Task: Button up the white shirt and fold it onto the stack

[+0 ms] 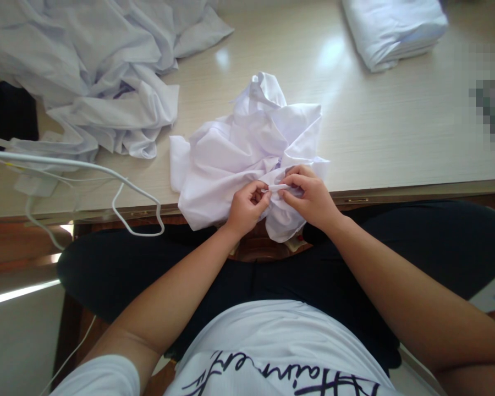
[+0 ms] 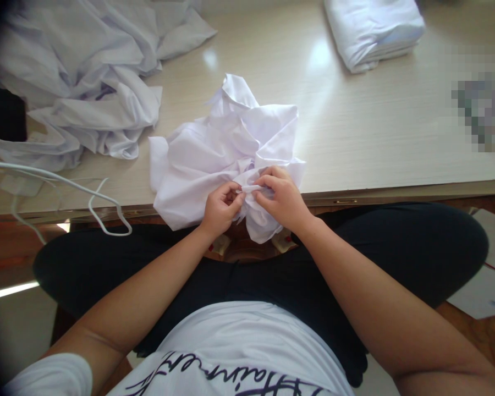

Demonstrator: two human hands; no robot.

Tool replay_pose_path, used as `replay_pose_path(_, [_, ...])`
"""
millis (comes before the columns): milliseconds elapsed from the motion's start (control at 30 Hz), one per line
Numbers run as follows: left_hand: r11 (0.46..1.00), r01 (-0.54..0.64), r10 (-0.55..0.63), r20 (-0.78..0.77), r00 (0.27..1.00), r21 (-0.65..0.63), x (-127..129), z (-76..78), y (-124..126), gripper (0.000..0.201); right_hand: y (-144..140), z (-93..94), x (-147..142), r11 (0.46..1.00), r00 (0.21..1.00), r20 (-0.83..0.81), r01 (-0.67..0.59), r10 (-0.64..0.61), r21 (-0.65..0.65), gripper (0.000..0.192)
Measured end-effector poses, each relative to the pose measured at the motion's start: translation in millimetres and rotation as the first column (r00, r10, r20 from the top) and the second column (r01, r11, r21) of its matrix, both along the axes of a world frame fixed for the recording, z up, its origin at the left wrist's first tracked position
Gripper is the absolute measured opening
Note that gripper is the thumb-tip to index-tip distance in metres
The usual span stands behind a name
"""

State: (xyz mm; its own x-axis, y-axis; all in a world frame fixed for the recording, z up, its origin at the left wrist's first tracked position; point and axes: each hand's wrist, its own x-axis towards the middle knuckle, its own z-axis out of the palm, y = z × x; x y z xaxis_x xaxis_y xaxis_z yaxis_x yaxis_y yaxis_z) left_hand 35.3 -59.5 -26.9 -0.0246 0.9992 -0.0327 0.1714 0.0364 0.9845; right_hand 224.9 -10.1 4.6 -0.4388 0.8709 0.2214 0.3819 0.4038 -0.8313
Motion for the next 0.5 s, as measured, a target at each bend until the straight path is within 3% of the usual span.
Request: replay_pose_path(500, [1.0, -0.002, 0.002, 0.0, 1.0, -0.002, 0.4, 0.2, 0.0, 0.023, -0.4, -0.2, 0.1, 1.0, 1.0, 0.006, 0.0, 0.0, 0.014, 0.011])
